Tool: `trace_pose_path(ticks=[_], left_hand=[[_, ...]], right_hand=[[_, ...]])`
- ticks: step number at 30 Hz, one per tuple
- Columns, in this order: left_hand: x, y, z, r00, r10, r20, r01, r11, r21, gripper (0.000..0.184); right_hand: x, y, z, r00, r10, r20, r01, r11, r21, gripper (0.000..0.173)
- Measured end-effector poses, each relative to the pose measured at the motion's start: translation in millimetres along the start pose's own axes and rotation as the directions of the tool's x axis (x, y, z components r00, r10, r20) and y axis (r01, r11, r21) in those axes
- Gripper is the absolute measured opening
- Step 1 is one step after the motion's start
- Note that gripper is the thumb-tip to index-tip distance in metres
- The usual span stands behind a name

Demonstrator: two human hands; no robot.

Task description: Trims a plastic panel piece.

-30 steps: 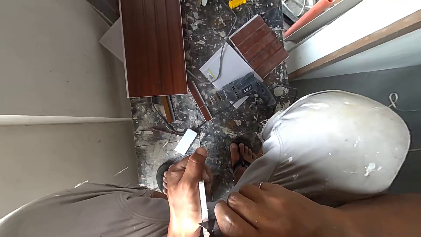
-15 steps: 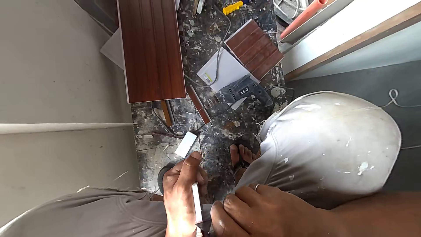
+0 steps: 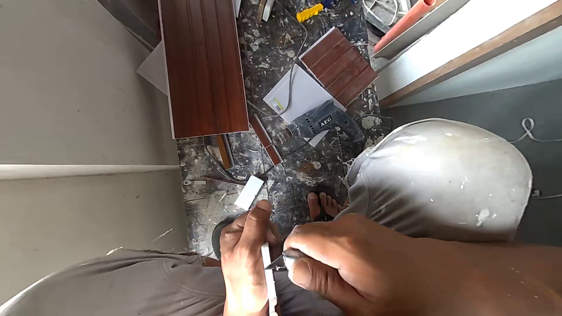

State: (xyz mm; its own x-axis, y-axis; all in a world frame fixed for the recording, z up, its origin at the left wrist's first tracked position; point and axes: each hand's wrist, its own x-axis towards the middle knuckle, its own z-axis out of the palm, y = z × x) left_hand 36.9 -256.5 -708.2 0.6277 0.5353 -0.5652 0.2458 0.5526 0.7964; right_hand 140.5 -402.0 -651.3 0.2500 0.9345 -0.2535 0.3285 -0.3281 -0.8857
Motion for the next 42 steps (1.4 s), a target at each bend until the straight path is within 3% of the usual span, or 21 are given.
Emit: trace_pose_path(ticks=[2,10,18,27,33,37,42], left_hand=[[-1,1,2,1.000,-0.004,-0.002,0.004,0.999,0.039,0.043],[-2,-2,3,0.998,-0.062,0.030,0.062,0.998,0.030,0.046],[-1,-3,2,0.998,-0.046,0.051,0.039,0.992,0.123,0.047],[1,-6,-1,0.994,-0.090,0.054,0.084,0.990,0.111,0.047],[3,-4,-2,0.997,-0.080,0.024,0.077,0.993,0.094,0.047],[3,-2,0,0.997,-0.073,0.021,0.071,0.995,0.074,0.044],[5,-3,-1,0.998,-0.054,0.024,0.051,0.992,0.118,0.046]], right_hand=[[3,2,5,1.000,0.027,0.009,-0.026,0.999,-0.045,0.043],[2,12,21,0.995,-0.088,0.040,0.093,0.980,-0.178,0.047],[7,16,15,0.991,-0.094,0.099,0.110,0.979,-0.172,0.047],[14,12,7,0.969,-0.019,0.246,0.041,0.996,-0.083,0.047],[14,9,8,0.968,-0.114,0.224,0.163,0.963,-0.213,0.046],[12,10,6,0.984,-0.132,0.123,0.165,0.937,-0.309,0.047],[12,11,6,0.980,-0.114,0.161,0.155,0.948,-0.278,0.047]])
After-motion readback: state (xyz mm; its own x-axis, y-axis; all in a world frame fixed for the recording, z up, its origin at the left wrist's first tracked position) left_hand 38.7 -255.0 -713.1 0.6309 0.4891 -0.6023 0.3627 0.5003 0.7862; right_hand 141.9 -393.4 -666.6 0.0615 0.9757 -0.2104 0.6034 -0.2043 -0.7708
